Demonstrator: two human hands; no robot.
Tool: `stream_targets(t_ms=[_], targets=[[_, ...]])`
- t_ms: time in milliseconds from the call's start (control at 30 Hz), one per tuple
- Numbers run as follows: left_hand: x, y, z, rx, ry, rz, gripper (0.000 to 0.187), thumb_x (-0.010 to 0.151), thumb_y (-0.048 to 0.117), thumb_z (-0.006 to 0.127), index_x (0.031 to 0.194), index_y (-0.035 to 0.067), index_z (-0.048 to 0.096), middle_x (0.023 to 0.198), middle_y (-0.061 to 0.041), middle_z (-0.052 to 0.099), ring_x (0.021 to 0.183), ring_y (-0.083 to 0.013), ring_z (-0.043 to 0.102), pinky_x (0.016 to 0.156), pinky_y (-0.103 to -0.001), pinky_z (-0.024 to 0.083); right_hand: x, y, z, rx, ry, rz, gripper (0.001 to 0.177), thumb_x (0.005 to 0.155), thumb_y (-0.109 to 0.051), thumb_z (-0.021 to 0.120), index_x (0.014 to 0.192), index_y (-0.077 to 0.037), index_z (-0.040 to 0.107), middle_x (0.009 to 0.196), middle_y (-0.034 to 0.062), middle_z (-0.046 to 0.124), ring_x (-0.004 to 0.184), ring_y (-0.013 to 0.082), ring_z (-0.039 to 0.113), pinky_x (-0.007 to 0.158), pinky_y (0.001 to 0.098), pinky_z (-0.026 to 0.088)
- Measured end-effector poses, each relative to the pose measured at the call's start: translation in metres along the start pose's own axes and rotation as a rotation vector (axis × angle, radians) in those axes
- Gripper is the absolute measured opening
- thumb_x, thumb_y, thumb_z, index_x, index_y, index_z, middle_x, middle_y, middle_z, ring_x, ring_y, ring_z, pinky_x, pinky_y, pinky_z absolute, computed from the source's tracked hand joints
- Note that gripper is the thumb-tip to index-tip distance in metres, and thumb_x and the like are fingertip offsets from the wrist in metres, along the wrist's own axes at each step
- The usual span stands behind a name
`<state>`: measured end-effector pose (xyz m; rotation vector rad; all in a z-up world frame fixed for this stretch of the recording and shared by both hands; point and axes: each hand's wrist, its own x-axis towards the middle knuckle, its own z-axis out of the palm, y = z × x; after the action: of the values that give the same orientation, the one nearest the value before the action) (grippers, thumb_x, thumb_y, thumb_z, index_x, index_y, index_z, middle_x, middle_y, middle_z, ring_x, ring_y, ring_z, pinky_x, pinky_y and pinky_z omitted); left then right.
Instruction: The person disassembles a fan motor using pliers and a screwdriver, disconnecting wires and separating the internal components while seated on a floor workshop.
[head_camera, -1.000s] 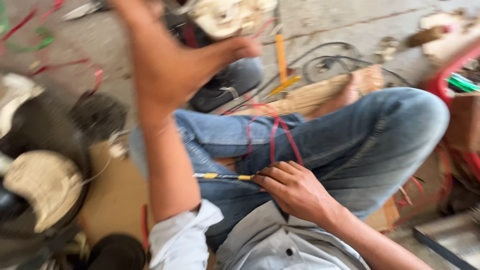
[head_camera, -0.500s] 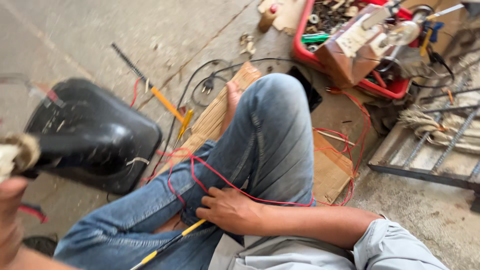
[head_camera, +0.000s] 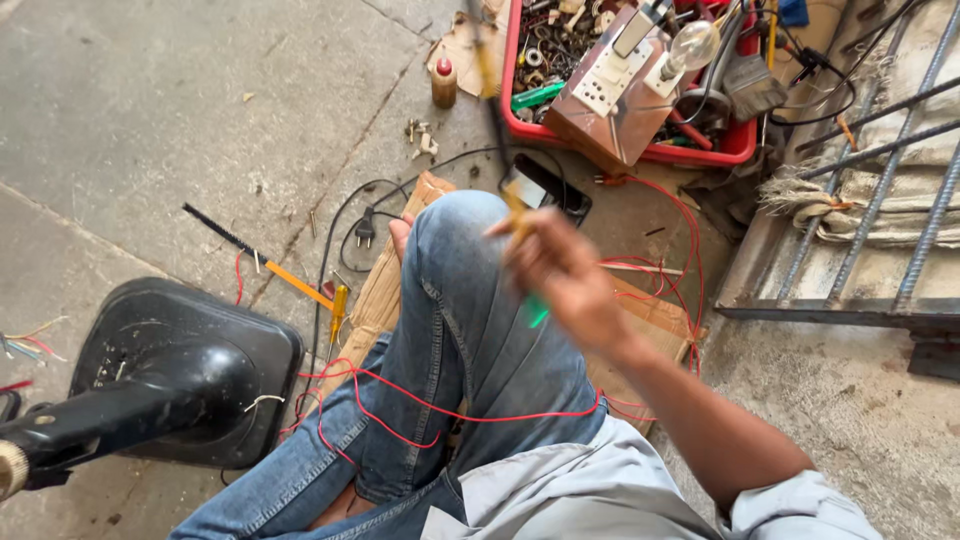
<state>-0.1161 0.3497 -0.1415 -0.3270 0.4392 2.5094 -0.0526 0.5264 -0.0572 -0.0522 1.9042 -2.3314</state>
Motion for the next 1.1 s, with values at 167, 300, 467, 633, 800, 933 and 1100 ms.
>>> stream_targets(t_ms=[167, 300, 467, 633, 800, 933, 1100], targets=[[0.025, -0.017, -0.020, -0.137, 0.082, 0.036, 0.076, 0.098, 0.077, 0.040, 0.130, 0.010, 0.055, 0.120, -0.013, 0.066, 0.106, -0.0278, 0.066, 0.096, -0.050, 0.056, 0.028, 0.047, -0.089, -0.819, 0.378, -0.015, 0.024, 0.104, -0.027, 0.065, 0.106, -0.003, 0.069, 0.075, 0.0039, 0.062, 0.073, 0.0114, 0.056, 0.068, 0.0306, 0.049], [0.033, -0.015, -0.031, -0.168, 0.158, 0.006, 0.080, 0.094, 0.080, 0.040, 0.133, 0.011, 0.053, 0.125, -0.014, 0.064, 0.110, -0.0291, 0.065, 0.099, -0.051, 0.055, 0.014, 0.101, -0.134, -1.098, 0.348, 0.249, 0.026, 0.091, -0.035, 0.075, 0.095, -0.009, 0.079, 0.083, 0.0113, 0.075, 0.070, 0.0173, 0.068, 0.067, 0.0367, 0.053], [0.034, -0.018, -0.036, -0.186, 0.173, -0.021, 0.080, 0.092, 0.078, 0.043, 0.135, 0.011, 0.050, 0.128, -0.014, 0.061, 0.113, -0.0290, 0.064, 0.101, -0.050, 0.054, 0.023, 0.123, -0.200, -0.487, 0.775, 0.238, 0.051, 0.097, -0.052, 0.071, 0.119, -0.006, 0.068, 0.100, 0.0090, 0.073, 0.092, 0.0260, 0.070, 0.081, 0.0413, 0.056], [0.036, -0.019, -0.031, -0.183, 0.170, -0.022, 0.080, 0.090, 0.076, 0.047, 0.137, 0.011, 0.047, 0.130, -0.014, 0.058, 0.115, -0.0290, 0.062, 0.103, -0.050, 0.053, 0.074, 0.118, -0.247, 0.524, 0.683, 0.383, 0.073, 0.088, -0.055, 0.072, 0.137, -0.003, 0.054, 0.121, 0.0132, 0.070, 0.123, 0.0317, 0.063, 0.111, 0.0481, 0.051], [0.036, -0.019, -0.027, -0.170, 0.160, -0.018, 0.082, 0.088, 0.074, 0.050, 0.139, 0.011, 0.044, 0.133, -0.014, 0.055, 0.118, -0.0289, 0.060, 0.105, -0.049, 0.052, 0.098, 0.122, -0.250, 0.505, 0.679, 0.441, 0.053, 0.090, -0.040, 0.077, 0.131, -0.014, 0.056, 0.127, 0.0040, 0.063, 0.123, 0.0224, 0.059, 0.114, 0.0468, 0.048], [0.039, -0.014, -0.027, -0.158, 0.159, 0.009, 0.083, 0.086, 0.073, 0.052, 0.141, 0.011, 0.041, 0.135, -0.014, 0.053, 0.120, -0.0288, 0.059, 0.107, -0.049, 0.051, 0.130, 0.109, -0.247, 0.447, 0.625, 0.376, 0.051, 0.094, -0.035, 0.076, 0.136, -0.012, 0.056, 0.132, 0.0082, 0.060, 0.125, 0.0239, 0.058, 0.115, 0.0443, 0.047], [0.041, -0.027, -0.032, -0.141, 0.178, -0.017, 0.086, 0.084, 0.071, 0.055, 0.143, 0.011, 0.038, 0.138, -0.014, 0.050, 0.123, -0.0288, 0.057, 0.109, -0.049, 0.051, 0.209, 0.111, -0.249, 0.558, 0.548, 0.202, 0.053, 0.095, -0.033, 0.072, 0.136, -0.006, 0.055, 0.138, 0.0155, 0.057, 0.130, 0.0291, 0.057, 0.119, 0.0452, 0.047]])
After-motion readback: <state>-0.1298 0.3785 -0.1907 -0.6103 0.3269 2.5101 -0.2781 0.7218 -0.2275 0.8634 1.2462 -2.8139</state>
